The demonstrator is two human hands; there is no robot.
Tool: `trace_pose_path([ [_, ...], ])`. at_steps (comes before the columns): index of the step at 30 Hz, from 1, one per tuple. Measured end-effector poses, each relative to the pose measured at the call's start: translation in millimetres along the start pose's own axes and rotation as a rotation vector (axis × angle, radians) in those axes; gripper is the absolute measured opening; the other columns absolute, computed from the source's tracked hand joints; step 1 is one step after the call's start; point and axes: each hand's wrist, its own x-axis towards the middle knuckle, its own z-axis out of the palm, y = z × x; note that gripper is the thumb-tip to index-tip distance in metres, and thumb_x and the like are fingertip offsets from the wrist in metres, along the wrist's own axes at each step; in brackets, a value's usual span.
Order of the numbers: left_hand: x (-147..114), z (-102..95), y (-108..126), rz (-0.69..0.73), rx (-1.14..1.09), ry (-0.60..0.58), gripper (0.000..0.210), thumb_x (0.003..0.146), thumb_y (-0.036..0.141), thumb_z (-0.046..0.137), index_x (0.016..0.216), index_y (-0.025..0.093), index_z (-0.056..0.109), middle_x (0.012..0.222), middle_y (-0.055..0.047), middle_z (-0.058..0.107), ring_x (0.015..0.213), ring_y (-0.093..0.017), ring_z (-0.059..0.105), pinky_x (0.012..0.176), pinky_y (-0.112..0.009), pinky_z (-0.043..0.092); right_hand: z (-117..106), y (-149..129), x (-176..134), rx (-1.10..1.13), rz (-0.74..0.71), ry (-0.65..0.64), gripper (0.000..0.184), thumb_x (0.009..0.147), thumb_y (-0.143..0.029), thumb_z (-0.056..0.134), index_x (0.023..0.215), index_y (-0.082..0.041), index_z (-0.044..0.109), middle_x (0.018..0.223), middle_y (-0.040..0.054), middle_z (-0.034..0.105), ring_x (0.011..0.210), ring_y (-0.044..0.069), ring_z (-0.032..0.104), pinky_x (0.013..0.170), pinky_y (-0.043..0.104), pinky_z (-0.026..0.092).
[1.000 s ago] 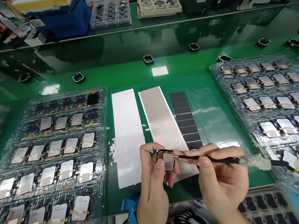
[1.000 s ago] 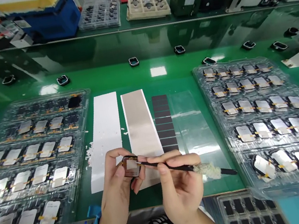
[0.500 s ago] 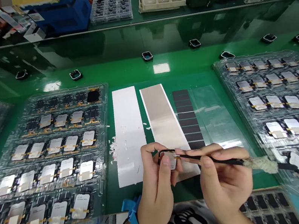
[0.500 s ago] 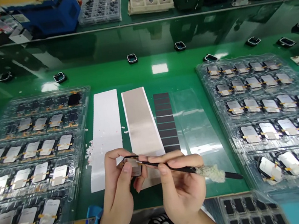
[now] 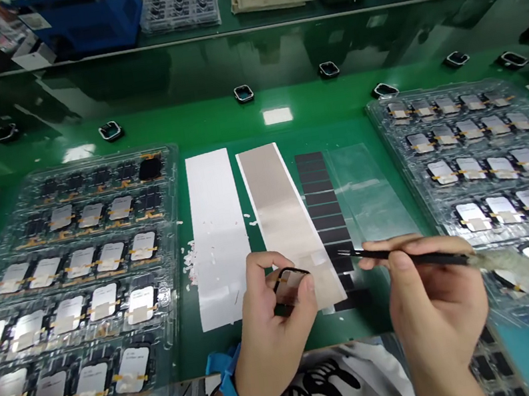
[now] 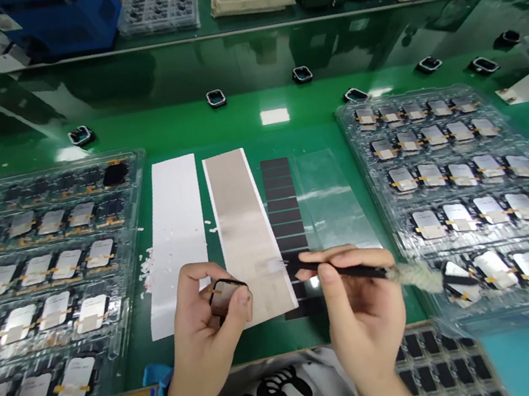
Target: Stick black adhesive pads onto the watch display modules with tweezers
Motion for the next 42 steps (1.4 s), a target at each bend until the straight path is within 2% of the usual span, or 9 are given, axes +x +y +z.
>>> trace_pose_path([
  [3, 0, 0.1, 2, 0.034, 0.153, -0.187, 0.006, 0.105, 0.033, 0.042, 0.106, 0.027, 0.041, 0.081, 0.0, 0.06, 0.07, -0.014, 0.056, 0.062, -0.026, 0.046, -27, 2, 6, -0.089, 0.103, -0.125, 0.012, 0.088, -0.015, 0.067, 0.092, -0.021, 0.058, 0.092, 0.0042, 0.072, 0.076, 0.015, 0.074, 0.069, 0.028, 0.065],
  [6, 1, 2.2, 2, 0.102, 0.407, -0.349, 0.011, 0.106, 0.031, 0.036, 0.108, 0.026, 0.046, 0.097, -0.006, 0.066, 0.075, -0.017, 0.061, 0.061, -0.03, 0.047, -45, 7, 5, -0.164, 0.125, -0.17, 0.013, 0.085, -0.019, 0.07, 0.092, -0.021, 0.059, 0.091, 0.0033, 0.068, 0.084, 0.017, 0.075, 0.071, 0.029, 0.066],
  [12, 6, 6.5, -1, 0.233, 0.653, -0.486, 0.01, 0.104, 0.026, 0.041, 0.112, 0.027, 0.047, 0.109, -0.006, 0.07, 0.097, -0.025, 0.069, 0.073, -0.037, 0.054, -52, 17, -5, -0.239, 0.099, -0.231, 0.012, 0.087, -0.016, 0.067, 0.095, -0.02, 0.059, 0.097, 0.0026, 0.06, 0.084, 0.017, 0.074, 0.072, 0.032, 0.067],
  [24, 5, 7.2, -3, 0.258, 0.667, -0.419, 0.014, 0.102, 0.023, 0.044, 0.114, 0.027, 0.05, 0.108, -0.005, 0.072, 0.087, -0.022, 0.071, 0.068, -0.032, 0.056, -48, 16, -5, -0.244, 0.091, -0.23, 0.011, 0.088, -0.014, 0.066, 0.093, -0.02, 0.058, 0.095, 0.0014, 0.061, 0.078, 0.015, 0.075, 0.07, 0.027, 0.065],
  [28, 5, 6.9, -5, 0.233, 0.622, -0.399, 0.015, 0.1, 0.022, 0.049, 0.112, 0.028, 0.056, 0.105, -0.005, 0.073, 0.085, -0.021, 0.069, 0.065, -0.03, 0.054, -48, 13, -2, -0.188, 0.147, -0.173, 0.012, 0.088, -0.016, 0.066, 0.092, -0.02, 0.055, 0.09, 0.0008, 0.065, 0.072, 0.014, 0.075, 0.068, 0.026, 0.065],
  [31, 5, 5.5, -6, 0.21, 0.563, -0.311, 0.013, 0.096, 0.023, 0.057, 0.105, 0.029, 0.065, 0.098, -0.004, 0.074, 0.075, -0.019, 0.068, 0.059, -0.027, 0.052, -48, 7, -1, -0.093, 0.159, -0.096, 0.014, 0.089, -0.015, 0.066, 0.092, -0.021, 0.054, 0.084, 0.001, 0.069, 0.07, 0.015, 0.075, 0.066, 0.026, 0.065],
  [35, 4, 3.2, -2, 0.215, 0.443, -0.183, 0.018, 0.092, 0.023, 0.065, 0.106, 0.031, 0.073, 0.094, -0.002, 0.077, 0.07, -0.017, 0.067, 0.053, -0.024, 0.051, -33, -12, -9, 0.027, 0.011, -0.051, 0.02, 0.09, -0.007, 0.06, 0.098, -0.025, 0.054, 0.084, 0.0001, 0.069, 0.081, 0.017, 0.074, 0.074, 0.038, 0.068],
  [39, 4, 1.4, 3, 0.215, 0.35, -0.137, 0.029, 0.093, 0.016, 0.059, 0.116, 0.03, 0.072, 0.103, -0.004, 0.077, 0.086, -0.019, 0.071, 0.071, -0.027, 0.057, -3, -31, -21, 0.079, -0.147, -0.172, 0.032, 0.089, 0.002, 0.052, 0.107, -0.025, 0.05, 0.093, 0.0011, 0.071, 0.085, 0.018, 0.075, 0.079, 0.042, 0.069],
  [42, 3, 0.9, 3, 0.236, 0.318, -0.112, 0.041, 0.091, 0.01, 0.056, 0.124, 0.031, 0.069, 0.09, -0.002, 0.074, 0.072, -0.015, 0.064, 0.059, -0.023, 0.051, 11, -35, -25, 0.023, -0.233, -0.207, 0.04, 0.084, 0.008, 0.052, 0.108, -0.024, 0.047, 0.098, 0.0017, 0.07, 0.087, 0.019, 0.076, 0.078, 0.039, 0.07],
])
